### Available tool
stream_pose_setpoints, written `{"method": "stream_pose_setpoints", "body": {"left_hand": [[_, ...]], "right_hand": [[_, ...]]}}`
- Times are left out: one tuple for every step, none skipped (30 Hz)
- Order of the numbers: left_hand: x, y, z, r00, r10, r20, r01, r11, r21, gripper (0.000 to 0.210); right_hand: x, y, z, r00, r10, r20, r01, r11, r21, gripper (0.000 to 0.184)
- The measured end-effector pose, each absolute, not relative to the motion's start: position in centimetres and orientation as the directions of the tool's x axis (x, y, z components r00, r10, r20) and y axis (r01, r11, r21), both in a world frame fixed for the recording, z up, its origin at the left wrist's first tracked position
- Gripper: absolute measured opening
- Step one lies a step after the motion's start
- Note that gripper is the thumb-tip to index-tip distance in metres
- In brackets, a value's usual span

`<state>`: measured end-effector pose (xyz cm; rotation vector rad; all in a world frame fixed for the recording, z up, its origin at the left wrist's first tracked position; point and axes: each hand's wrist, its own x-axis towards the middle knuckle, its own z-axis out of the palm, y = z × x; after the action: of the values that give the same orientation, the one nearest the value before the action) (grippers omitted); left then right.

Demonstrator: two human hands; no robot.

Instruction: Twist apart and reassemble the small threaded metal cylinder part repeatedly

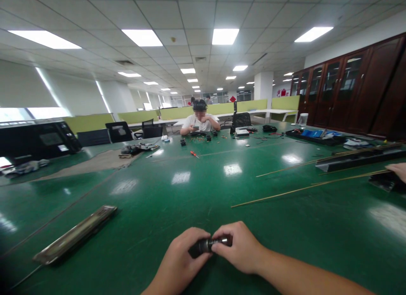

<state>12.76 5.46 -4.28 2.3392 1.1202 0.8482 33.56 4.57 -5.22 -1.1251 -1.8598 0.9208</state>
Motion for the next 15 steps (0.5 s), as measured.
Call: {"method": "stream_pose_setpoints", "body": {"left_hand": [[12.74,5.44,-4.26,0.501,0.791,0.351,0.545,-0.603,0.583,0.029],[12.74,5.41,-4.23,0.507,0.785,0.356,0.542,-0.611,0.577,0.03],[12.75,5.37,-4.18,0.51,0.781,0.36,0.541,-0.617,0.572,0.03],[12.78,5.31,-4.13,0.511,0.779,0.364,0.541,-0.62,0.568,0.03],[12.83,5.25,-4.08,0.511,0.777,0.367,0.541,-0.623,0.565,0.03],[12.89,5.19,-4.04,0.513,0.776,0.368,0.541,-0.624,0.564,0.028],[12.96,5.13,-4.0,0.517,0.774,0.366,0.54,-0.626,0.562,0.026],[13.04,5.08,-3.98,0.522,0.772,0.363,0.538,-0.628,0.562,0.025],[13.1,5.03,-3.96,0.525,0.771,0.361,0.535,-0.629,0.564,0.024],[13.16,4.99,-3.96,0.528,0.77,0.359,0.533,-0.629,0.566,0.025],[13.2,4.95,-3.97,0.528,0.769,0.36,0.529,-0.63,0.569,0.025],[13.22,4.93,-3.99,0.529,0.767,0.363,0.524,-0.631,0.572,0.025],[13.23,4.91,-4.01,0.527,0.766,0.368,0.519,-0.633,0.575,0.025],[13.22,4.9,-4.03,0.527,0.764,0.373,0.515,-0.636,0.575,0.025],[13.2,4.9,-4.04,0.529,0.761,0.376,0.512,-0.639,0.574,0.025]], "right_hand": [[33.55,4.55,-5.29,-0.326,0.916,0.236,0.369,0.353,-0.86,0.015],[33.53,4.52,-5.34,-0.329,0.914,0.237,0.372,0.356,-0.857,0.015],[33.52,4.5,-5.39,-0.331,0.913,0.24,0.375,0.36,-0.854,0.015],[33.5,4.48,-5.42,-0.332,0.912,0.242,0.38,0.364,-0.85,0.014],[33.48,4.46,-5.44,-0.329,0.912,0.243,0.387,0.365,-0.847,0.014],[33.46,4.45,-5.47,-0.326,0.914,0.241,0.394,0.363,-0.845,0.014],[33.46,4.45,-5.49,-0.322,0.916,0.238,0.401,0.36,-0.843,0.013],[33.46,4.46,-5.52,-0.319,0.918,0.234,0.407,0.356,-0.841,0.013],[33.46,4.48,-5.56,-0.315,0.921,0.231,0.412,0.352,-0.841,0.012],[33.48,4.51,-5.6,-0.313,0.922,0.228,0.415,0.348,-0.84,0.012],[33.5,4.53,-5.65,-0.312,0.923,0.225,0.418,0.346,-0.84,0.012],[33.52,4.55,-5.69,-0.312,0.924,0.222,0.419,0.343,-0.841,0.012],[33.54,4.57,-5.72,-0.312,0.925,0.218,0.419,0.34,-0.842,0.012],[33.55,4.58,-5.73,-0.313,0.925,0.217,0.418,0.339,-0.843,0.012],[33.56,4.58,-5.73,-0.312,0.925,0.219,0.418,0.34,-0.842,0.011]]}}
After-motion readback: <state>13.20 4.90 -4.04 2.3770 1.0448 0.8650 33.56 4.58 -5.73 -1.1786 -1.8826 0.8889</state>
